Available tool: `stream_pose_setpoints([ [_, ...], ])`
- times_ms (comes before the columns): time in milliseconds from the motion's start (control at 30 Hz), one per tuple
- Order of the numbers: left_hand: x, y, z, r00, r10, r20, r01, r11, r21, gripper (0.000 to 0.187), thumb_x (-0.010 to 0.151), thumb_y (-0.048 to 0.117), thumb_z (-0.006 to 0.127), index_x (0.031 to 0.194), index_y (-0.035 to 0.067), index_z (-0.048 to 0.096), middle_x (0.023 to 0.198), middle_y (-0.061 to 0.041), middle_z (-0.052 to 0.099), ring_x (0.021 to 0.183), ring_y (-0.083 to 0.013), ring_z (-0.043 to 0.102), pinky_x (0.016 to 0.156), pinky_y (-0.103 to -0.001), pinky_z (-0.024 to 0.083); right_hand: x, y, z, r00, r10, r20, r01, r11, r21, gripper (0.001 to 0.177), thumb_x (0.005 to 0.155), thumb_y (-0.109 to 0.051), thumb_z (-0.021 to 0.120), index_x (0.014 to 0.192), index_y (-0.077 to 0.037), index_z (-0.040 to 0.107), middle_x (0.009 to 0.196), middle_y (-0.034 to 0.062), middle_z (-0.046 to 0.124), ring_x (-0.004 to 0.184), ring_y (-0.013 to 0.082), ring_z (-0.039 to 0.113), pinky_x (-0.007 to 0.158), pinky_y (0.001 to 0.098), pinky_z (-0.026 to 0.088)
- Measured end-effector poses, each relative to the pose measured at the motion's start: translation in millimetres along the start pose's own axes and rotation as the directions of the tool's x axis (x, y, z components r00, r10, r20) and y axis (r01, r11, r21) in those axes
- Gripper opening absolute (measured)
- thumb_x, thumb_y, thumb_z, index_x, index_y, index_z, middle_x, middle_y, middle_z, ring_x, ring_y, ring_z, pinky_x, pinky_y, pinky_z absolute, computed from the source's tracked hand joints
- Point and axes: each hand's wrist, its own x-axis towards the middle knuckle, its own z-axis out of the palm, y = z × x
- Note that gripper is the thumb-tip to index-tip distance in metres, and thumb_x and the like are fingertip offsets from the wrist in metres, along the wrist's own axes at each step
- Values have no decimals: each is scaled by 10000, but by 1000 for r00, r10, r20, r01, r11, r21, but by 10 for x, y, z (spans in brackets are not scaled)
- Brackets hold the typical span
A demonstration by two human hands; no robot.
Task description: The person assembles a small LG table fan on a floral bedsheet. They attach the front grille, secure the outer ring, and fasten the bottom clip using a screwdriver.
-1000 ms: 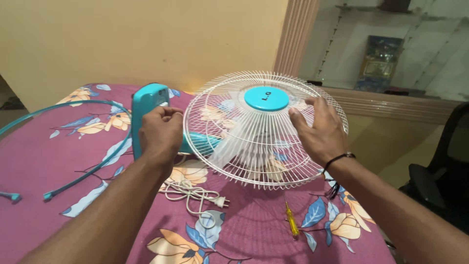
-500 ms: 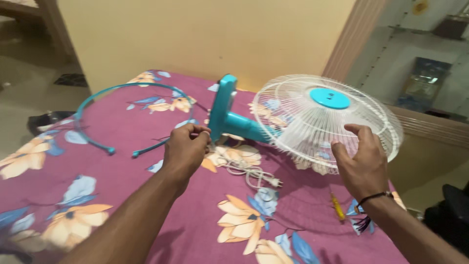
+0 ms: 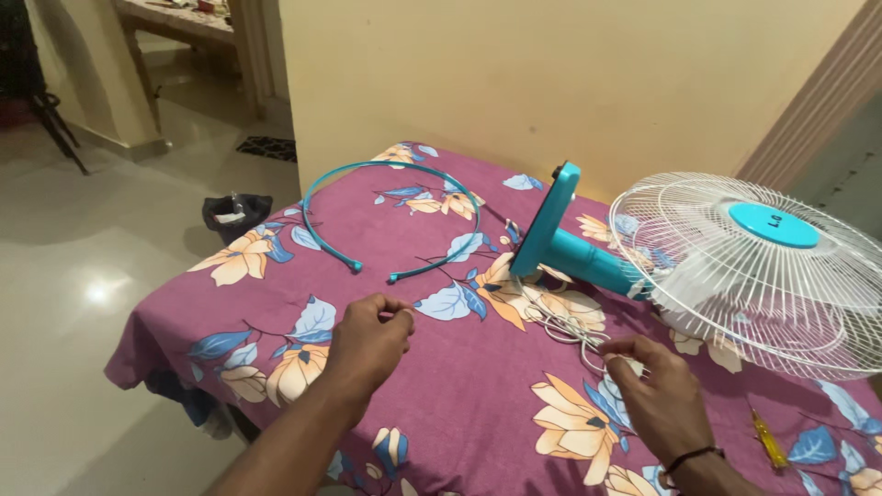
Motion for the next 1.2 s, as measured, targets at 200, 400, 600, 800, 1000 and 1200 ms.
stream_pose_setpoints([
  [200, 253, 107, -105, 999, 8, -39, -9, 1000, -25, 477, 887, 211, 637, 1345, 100, 565, 923, -77, 774, 779, -159, 719, 715, -330, 561, 311, 68, 295, 991, 43, 124, -70, 972, 223, 230, 930, -167, 676, 1075, -34, 796, 886, 157, 777, 767, 172, 662, 672, 331, 509],
  [400, 628, 120, 37, 998, -13, -66, 15, 999, 31, 511, 881, 239, 660, 1361, 107, 545, 967, -107, 780, 817, -188, 737, 755, -348, 568, 847, 246, 625, 958, 53, 282, -178, 882, 437, 269, 920, -129, 657, 1155, -12, 716, 942, 77, 829, 753, 132, 660, 600, 294, 446],
  [600, 1294, 5, 272, 992, -107, -73, 112, 992, 61, 500, 885, 258, 661, 1356, 128, 553, 1007, -108, 790, 836, -207, 764, 796, -352, 579, 1297, 230, 922, 868, 85, 489, -337, 825, 454, 298, 935, -204, 674, 1198, -63, 670, 982, 111, 819, 828, 176, 773, 649, 286, 553],
  [800, 2026, -569, 389, 969, -143, -200, 202, 928, 312, 559, 872, 334, 703, 1379, 148, 560, 1191, -162, 726, 1110, -321, 702, 971, -422, 539, 1606, 158, 1161, 833, 21, 553, -274, 883, 380, 332, 908, -232, 641, 1178, -44, 687, 953, 99, 829, 832, 174, 819, 591, 280, 537],
  [1000, 2324, -1120, 257, 937, -176, -300, 307, 825, 474, 571, 856, 365, 686, 1383, 173, 580, 1265, -138, 729, 1247, -361, 653, 1078, -445, 497, 1775, 147, 1373, 778, 57, 625, -367, 850, 379, 332, 917, -269, 637, 1179, -70, 675, 972, 38, 789, 824, 167, 780, 614, 275, 522],
  [1200, 2517, -1215, 81, 939, -140, -314, 274, 858, 435, 483, 842, 342, 688, 1294, 173, 658, 1226, -105, 756, 1216, -342, 683, 1063, -435, 516, 1829, 8, 1686, 685, 155, 712, -467, 843, 266, 303, 917, -257, 643, 1162, -90, 702, 984, 37, 798, 817, 148, 760, 674, 289, 523],
])
